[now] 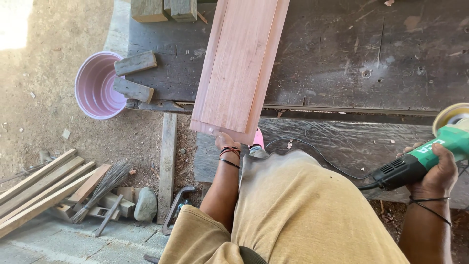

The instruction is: Sand the surface and edges of a wooden panel using a handheld power sander.

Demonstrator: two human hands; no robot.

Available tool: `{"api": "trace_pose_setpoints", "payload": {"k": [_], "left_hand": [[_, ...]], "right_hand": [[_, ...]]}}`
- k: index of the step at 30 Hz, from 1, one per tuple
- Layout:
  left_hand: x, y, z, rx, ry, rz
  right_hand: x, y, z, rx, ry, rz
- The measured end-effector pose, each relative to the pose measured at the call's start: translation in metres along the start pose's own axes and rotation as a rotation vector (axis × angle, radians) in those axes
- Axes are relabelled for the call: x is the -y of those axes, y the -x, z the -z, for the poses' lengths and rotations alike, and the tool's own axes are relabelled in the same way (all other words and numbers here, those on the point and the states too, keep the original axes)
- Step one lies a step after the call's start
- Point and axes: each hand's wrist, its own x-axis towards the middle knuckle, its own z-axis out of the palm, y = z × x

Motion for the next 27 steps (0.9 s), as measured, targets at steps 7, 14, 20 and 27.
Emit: {"api": "trace_pose_setpoints", "payload": {"k": [7,14,20,27], "left_hand": [[-0.008,0.004,-0.007,-0.130,-0.206,0.022],[-0.009,0.016,-0.010,-0.043,-0.034,-0.015],[-0.012,0.014,-0.004,-0.050,-0.118,0.008],[-0.011,-0.028,0.014,0.014,-0.140,-0.336]], "right_hand": [[-0.006,-0.008,0.000,0.067,-0.044,0.009],[-0.005,-0.006,-0.005,0.076,-0.042,0.007],[-0.008,-0.008,0.005,0.074,-0.067,0.003],[-0.014,-0.009,0.021,0.033,-0.059,-0.016]]}}
